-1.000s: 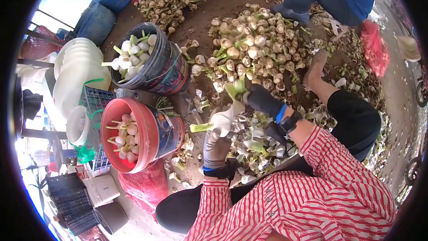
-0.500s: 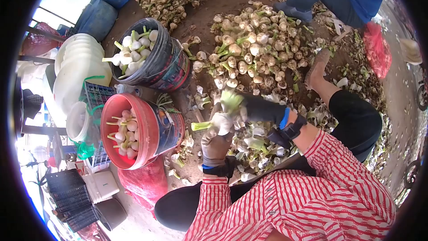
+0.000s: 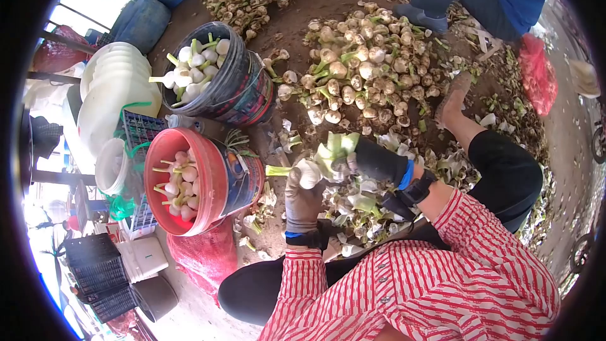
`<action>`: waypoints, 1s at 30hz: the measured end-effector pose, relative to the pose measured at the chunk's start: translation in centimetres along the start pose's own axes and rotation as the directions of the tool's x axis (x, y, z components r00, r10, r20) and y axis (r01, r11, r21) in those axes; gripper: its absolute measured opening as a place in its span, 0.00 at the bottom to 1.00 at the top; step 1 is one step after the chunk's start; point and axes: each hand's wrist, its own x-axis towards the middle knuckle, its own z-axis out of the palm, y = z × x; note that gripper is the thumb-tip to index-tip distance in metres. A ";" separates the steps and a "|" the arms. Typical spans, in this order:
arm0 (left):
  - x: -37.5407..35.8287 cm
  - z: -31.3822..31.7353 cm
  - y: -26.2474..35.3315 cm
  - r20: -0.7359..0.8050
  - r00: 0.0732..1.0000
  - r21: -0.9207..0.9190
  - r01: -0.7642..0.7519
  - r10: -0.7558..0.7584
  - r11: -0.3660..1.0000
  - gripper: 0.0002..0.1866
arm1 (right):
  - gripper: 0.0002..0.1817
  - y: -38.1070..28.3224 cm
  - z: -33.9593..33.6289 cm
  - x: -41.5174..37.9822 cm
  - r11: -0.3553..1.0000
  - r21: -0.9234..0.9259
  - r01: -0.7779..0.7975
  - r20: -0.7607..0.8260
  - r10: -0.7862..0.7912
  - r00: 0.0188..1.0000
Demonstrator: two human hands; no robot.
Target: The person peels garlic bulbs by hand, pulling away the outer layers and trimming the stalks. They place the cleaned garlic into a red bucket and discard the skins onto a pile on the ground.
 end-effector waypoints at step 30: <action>0.2 1.7 0.8 0.075 0.915 0.557 -0.369 0.397 0.745 0.24 | 0.24 -3.1 2.8 0.5 0.966 -0.102 -0.237 -0.039 0.234 0.971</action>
